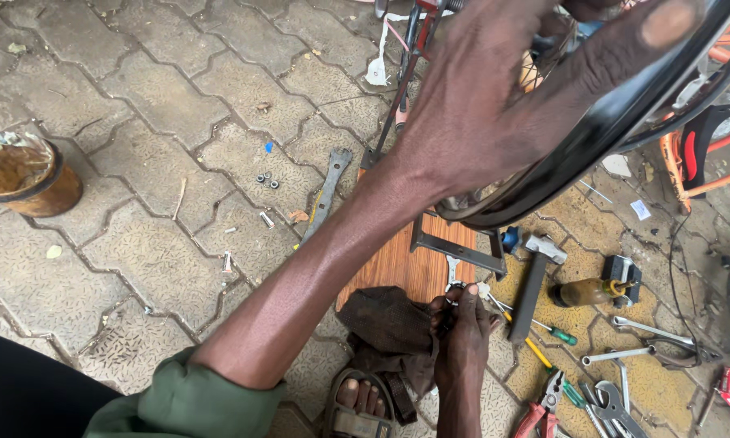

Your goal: The person works on a bicycle wheel mounted on a repair stand, pressing and seating the tire against the rim by hand and turning the wheel to work around it. They pick up small hardware from the ground and fit a small white part at the wheel hub, continuing to press along the rim.

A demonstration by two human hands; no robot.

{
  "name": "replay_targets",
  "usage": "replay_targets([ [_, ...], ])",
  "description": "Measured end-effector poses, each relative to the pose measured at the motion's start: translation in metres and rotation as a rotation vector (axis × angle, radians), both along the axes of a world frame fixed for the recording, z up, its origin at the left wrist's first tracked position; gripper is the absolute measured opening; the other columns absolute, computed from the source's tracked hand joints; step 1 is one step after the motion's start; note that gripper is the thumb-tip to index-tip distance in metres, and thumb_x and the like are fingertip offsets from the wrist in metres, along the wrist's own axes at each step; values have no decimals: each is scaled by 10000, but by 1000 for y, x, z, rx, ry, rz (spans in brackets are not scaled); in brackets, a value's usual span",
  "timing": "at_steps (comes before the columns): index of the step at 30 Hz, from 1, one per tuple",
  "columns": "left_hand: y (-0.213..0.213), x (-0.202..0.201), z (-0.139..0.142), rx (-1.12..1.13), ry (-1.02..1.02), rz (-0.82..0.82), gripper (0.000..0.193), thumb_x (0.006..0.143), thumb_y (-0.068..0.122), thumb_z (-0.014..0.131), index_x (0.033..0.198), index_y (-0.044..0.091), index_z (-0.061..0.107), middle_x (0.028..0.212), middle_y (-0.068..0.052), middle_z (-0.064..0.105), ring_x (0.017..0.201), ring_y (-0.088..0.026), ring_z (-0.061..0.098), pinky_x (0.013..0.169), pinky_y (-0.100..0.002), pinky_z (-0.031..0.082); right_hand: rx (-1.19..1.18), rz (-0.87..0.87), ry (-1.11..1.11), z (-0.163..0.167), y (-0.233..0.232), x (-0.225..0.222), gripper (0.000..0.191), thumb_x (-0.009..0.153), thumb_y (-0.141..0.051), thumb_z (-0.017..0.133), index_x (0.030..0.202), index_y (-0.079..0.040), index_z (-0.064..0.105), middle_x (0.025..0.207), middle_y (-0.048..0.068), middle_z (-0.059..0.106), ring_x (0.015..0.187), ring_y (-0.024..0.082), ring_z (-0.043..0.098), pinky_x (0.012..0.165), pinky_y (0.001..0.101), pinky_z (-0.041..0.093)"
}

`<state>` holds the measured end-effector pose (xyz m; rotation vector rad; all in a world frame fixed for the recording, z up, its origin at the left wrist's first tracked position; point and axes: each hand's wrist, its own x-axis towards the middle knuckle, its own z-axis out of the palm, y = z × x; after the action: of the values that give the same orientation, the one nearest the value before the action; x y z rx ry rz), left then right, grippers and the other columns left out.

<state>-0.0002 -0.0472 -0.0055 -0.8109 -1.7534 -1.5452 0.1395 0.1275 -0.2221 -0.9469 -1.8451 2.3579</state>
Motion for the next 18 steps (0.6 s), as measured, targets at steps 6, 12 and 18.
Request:
replay_targets([
  [6,-9,13,2,-89,150,72,330,1017,367,692,884,74,616,781,-18,521,661,-147,513,642,-363,420,1,-1,-3,0,2,0,403,1048,-451,491,950,-74,594,708,79,635,586,143,519,567,288,424],
  [12,-8,22,-13,-206,87,12,304,1095,351,645,951,84,662,790,-8,559,669,-135,550,617,-346,431,4,-20,-16,2,2,1,408,1038,-464,492,959,-78,600,704,75,633,586,151,512,579,293,429],
  [18,3,16,-30,-51,83,-161,429,1185,427,467,1158,23,611,914,-53,608,759,-136,590,640,-366,504,1,-41,143,10,11,-2,426,1084,-450,464,958,-57,573,798,104,635,646,165,518,600,311,420],
])
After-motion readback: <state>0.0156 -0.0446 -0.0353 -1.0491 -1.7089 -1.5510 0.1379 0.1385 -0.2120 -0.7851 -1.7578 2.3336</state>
